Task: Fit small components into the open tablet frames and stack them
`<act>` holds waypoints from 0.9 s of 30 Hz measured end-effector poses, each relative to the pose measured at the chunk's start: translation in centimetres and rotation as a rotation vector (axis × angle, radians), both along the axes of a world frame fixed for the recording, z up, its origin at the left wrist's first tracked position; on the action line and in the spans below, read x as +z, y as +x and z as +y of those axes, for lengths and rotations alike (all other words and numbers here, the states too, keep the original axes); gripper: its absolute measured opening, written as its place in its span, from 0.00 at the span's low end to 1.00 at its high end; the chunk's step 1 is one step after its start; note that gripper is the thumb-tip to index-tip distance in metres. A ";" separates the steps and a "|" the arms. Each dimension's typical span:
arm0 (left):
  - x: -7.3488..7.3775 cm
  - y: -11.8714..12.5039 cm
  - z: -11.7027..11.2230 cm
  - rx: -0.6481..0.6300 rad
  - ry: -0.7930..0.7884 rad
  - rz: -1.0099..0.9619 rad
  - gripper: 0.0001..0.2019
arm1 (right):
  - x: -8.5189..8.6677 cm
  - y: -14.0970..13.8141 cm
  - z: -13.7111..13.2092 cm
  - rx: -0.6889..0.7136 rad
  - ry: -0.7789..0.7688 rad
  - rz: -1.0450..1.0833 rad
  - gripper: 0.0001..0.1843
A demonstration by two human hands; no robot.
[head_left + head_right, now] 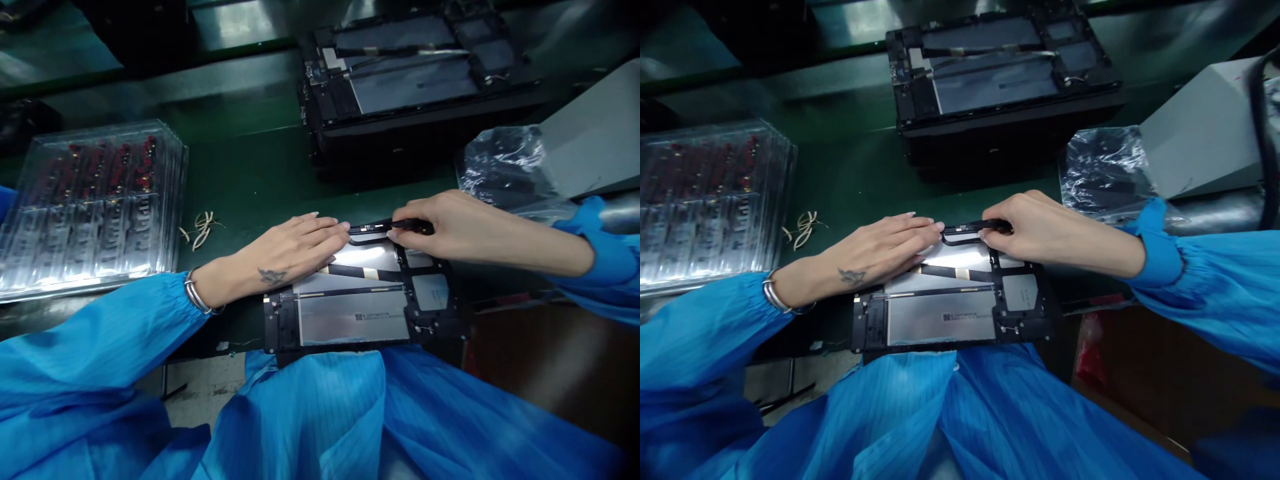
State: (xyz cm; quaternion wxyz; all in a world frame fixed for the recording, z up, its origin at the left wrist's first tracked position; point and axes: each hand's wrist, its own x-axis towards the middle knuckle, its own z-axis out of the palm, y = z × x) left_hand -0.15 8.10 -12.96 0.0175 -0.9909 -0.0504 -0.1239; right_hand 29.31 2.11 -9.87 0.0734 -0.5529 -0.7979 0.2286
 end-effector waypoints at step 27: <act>1.1 1.3 -1.0 -0.047 0.308 0.005 0.18 | 0.0 -0.9 0.1 0.029 0.008 -0.201 0.11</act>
